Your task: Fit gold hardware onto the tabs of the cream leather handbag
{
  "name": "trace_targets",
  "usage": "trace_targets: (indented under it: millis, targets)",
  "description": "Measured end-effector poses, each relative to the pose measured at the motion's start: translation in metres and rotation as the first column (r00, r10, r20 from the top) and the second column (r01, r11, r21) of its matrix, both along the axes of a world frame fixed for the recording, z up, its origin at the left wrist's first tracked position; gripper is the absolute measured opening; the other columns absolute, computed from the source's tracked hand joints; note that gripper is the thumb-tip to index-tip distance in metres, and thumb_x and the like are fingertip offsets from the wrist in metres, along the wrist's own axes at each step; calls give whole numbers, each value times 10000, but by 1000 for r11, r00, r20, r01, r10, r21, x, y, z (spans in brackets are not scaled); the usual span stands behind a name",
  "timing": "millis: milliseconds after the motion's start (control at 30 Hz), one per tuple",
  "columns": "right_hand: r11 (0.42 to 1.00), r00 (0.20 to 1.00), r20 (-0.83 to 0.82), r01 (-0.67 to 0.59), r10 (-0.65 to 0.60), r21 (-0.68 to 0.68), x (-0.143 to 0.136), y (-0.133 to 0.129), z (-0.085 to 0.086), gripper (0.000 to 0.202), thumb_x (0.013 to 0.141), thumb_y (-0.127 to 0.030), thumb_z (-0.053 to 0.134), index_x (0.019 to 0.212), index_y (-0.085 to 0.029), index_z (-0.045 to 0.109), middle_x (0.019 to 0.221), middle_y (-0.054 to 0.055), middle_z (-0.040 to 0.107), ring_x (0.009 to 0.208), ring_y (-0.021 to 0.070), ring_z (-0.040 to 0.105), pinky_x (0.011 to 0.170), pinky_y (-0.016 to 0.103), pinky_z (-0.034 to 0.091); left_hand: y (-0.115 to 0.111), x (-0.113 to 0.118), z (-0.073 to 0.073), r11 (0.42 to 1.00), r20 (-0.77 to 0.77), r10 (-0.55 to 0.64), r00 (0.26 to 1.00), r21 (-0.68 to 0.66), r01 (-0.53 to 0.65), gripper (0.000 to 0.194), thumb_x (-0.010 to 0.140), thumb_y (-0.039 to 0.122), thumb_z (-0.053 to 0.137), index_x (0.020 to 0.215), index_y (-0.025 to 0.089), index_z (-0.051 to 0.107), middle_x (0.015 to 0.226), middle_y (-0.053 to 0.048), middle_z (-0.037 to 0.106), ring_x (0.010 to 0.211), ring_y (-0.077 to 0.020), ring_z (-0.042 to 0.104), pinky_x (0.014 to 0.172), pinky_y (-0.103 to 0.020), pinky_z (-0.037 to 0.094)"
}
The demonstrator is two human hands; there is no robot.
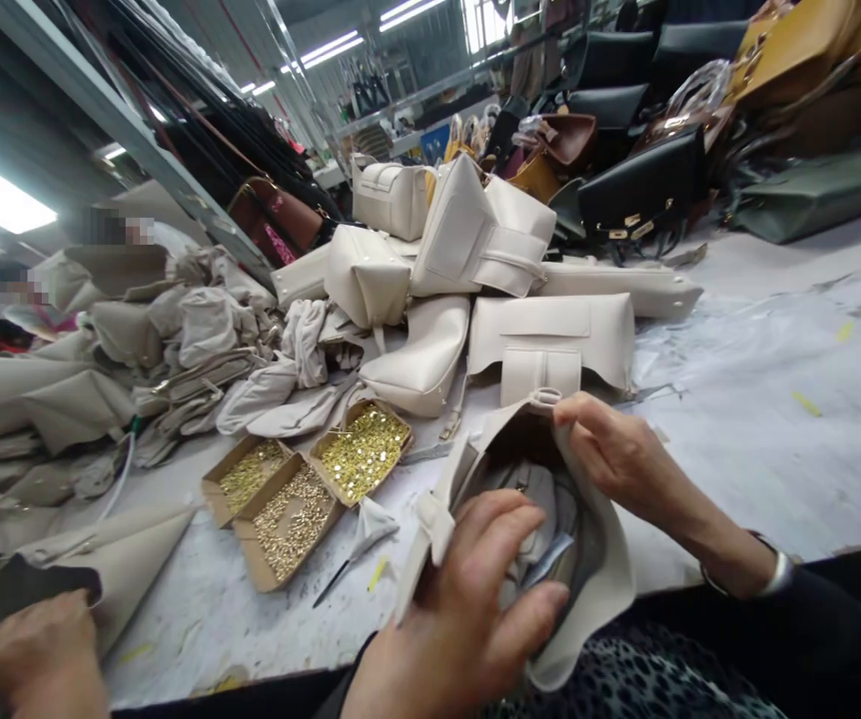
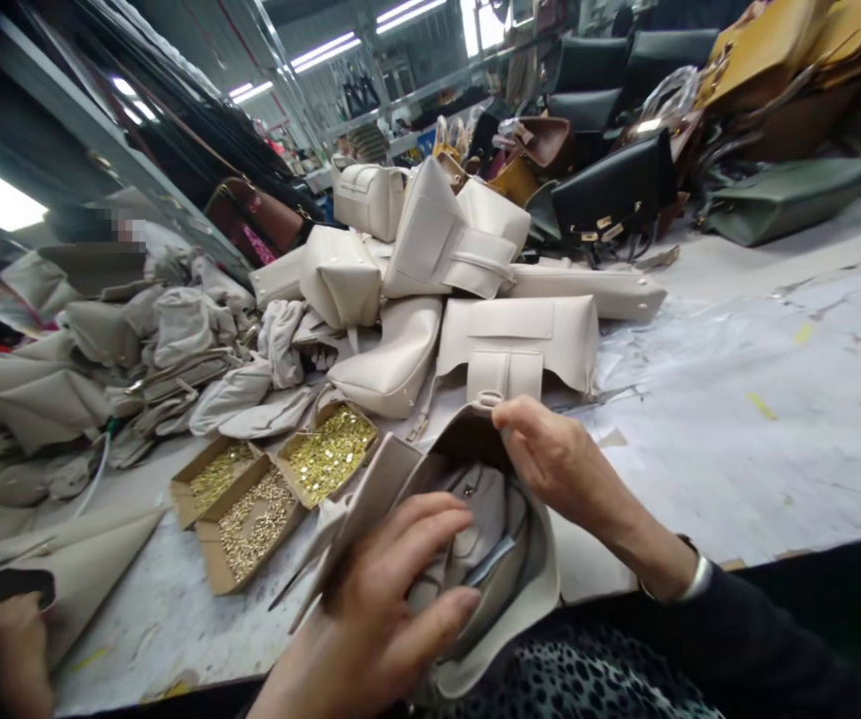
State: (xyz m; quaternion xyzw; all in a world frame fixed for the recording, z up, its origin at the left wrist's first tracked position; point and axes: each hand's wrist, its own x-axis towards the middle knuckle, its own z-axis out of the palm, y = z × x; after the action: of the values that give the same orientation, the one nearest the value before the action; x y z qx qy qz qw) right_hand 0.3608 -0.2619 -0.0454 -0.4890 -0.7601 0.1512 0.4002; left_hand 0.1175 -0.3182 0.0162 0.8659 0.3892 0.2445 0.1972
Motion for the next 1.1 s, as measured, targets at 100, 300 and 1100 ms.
trace_targets:
  millis: [100,300,1100]
  targets:
    - [998,995,-85,-50,48,-28,-12,28,-8,166,1031,-140,402,1102,-222,528,929,31,660,794,175,638,758,276,470,20,2,-10,997,-35,23,999,-71,-25,548,839,250,803,1366,212,655,1471,-130,614,1367,-310,595,1128,-466,553]
    - [967,967,-11,-255,255,1,-24,59,-26,270,956,-53,443,866,-202,649,902,33,618,770,148,606,701,235,442,70,1,-39,881,33,270,962,-412,-233,406,924,262,691,1318,166,710,1423,-162,650,1334,-317,618,1173,-497,488]
    - [981,980,-39,-196,196,12,-12,65,-35,330,998,-126,503,1173,-244,757,1108,80,658,1045,239,642,895,378,545,51,20,-25,510,102,624,775,-804,-305,515,781,240,676,1287,153,654,1182,-104,736,1092,-266,672,954,-326,517]
